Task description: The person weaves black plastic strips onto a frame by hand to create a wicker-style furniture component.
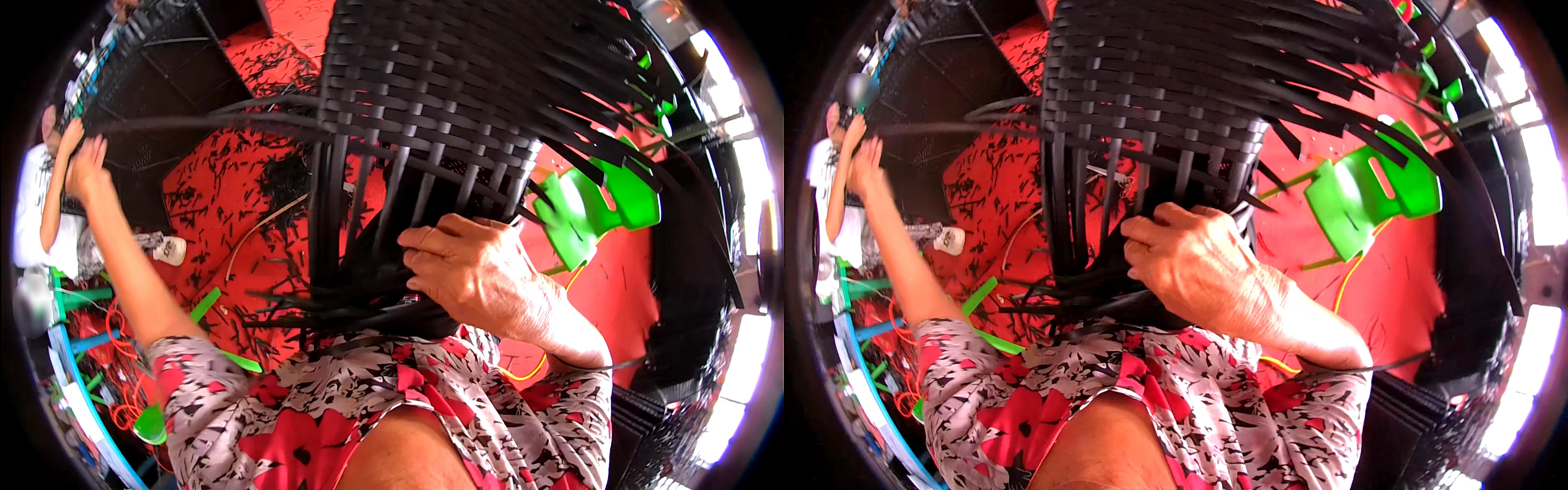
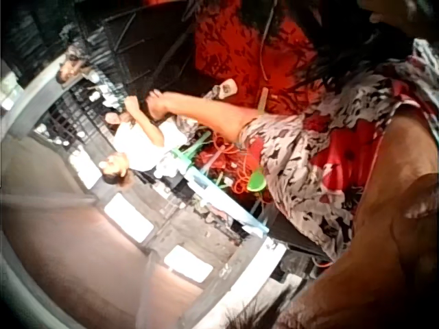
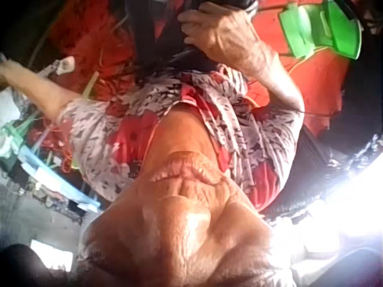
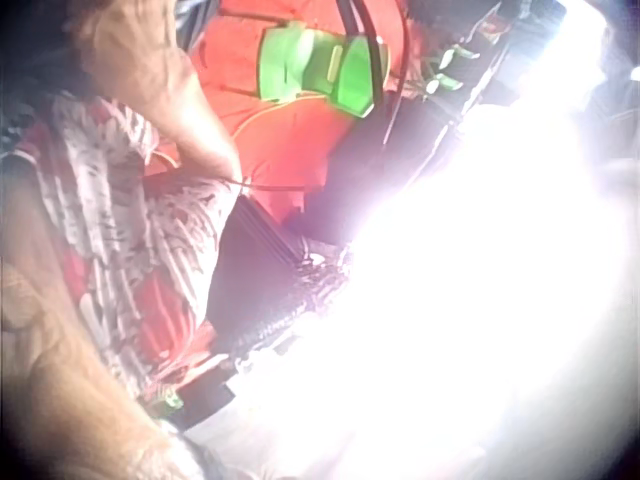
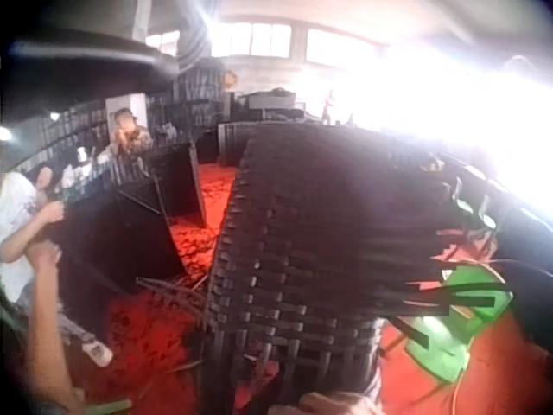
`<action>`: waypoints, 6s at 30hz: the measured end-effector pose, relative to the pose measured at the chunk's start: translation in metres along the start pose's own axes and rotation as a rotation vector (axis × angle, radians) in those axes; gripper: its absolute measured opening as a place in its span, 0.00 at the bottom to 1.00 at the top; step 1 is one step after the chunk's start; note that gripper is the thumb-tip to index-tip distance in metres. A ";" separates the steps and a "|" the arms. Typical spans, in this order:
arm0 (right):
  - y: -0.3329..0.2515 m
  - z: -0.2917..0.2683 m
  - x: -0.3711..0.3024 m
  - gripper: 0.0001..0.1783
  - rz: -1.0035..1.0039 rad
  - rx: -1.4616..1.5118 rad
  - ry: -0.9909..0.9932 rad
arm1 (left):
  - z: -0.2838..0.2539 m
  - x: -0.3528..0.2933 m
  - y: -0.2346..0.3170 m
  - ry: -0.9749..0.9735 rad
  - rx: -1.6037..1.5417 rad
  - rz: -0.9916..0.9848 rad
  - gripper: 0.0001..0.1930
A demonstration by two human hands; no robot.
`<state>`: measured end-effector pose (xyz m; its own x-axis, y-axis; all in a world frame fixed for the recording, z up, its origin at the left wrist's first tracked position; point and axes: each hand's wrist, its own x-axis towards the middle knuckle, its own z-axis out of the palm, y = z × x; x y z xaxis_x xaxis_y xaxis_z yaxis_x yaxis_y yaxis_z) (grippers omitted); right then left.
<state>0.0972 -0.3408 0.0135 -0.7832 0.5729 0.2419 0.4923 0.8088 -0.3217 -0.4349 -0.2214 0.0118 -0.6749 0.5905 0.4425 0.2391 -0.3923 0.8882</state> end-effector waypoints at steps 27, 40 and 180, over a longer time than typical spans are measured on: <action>0.002 -0.057 -0.075 0.14 0.004 0.319 0.540 | 0.209 -0.309 0.117 -1.253 0.053 0.517 0.07; 0.020 -0.073 -0.115 0.14 -0.087 0.388 0.408 | 0.209 -0.310 0.134 -1.314 0.087 0.393 0.07; 0.141 0.045 -0.023 0.08 -0.039 1.093 0.531 | 0.192 -0.348 0.108 -0.964 0.518 0.990 0.15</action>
<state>0.1673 -0.2460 -0.0786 -0.4112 0.7407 0.5313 -0.3090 0.4350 -0.8457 -0.0403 -0.3339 -0.0226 0.5732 0.5506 0.6069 0.6732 -0.7387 0.0344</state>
